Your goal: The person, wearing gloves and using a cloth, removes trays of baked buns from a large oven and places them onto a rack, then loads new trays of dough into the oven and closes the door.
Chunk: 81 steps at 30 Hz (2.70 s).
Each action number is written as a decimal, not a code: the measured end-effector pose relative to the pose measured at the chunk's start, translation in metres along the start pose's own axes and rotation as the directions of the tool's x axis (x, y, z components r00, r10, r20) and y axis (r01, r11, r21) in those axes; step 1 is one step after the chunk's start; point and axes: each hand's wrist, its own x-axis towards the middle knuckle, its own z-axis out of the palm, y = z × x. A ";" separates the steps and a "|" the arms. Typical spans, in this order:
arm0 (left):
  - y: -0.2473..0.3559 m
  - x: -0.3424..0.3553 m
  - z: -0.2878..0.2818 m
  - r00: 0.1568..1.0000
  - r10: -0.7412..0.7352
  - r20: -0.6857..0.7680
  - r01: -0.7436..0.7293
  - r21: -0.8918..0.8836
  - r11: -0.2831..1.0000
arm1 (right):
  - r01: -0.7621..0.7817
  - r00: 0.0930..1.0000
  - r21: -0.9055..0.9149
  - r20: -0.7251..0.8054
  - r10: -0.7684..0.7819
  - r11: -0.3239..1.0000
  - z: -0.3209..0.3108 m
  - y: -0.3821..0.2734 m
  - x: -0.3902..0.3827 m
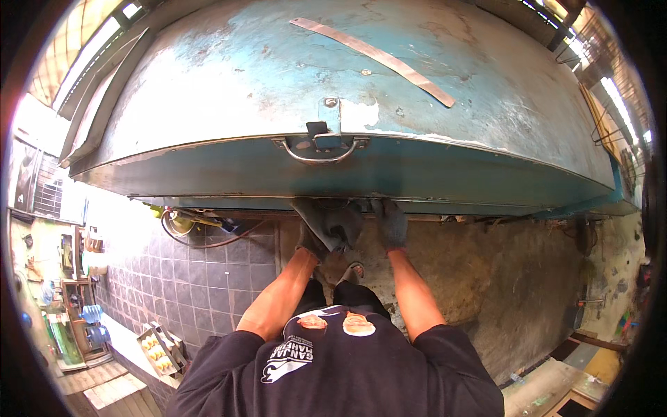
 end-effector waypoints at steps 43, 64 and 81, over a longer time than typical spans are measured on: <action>0.090 -0.241 -0.248 0.926 -0.244 -0.287 -0.026 -0.695 0.718 | 0.440 0.861 -0.874 0.345 -0.374 0.205 -0.238 -0.275 0.164; 0.122 -0.243 -0.284 0.799 -0.262 -0.541 0.101 -0.310 0.946 | 0.359 0.917 -0.196 0.256 -0.306 0.912 -0.342 -0.234 0.219; 0.021 -0.416 -0.295 0.703 -0.564 -0.433 -0.439 -0.888 0.135 | 0.192 0.303 0.387 0.851 -0.430 0.902 0.051 -0.359 -0.208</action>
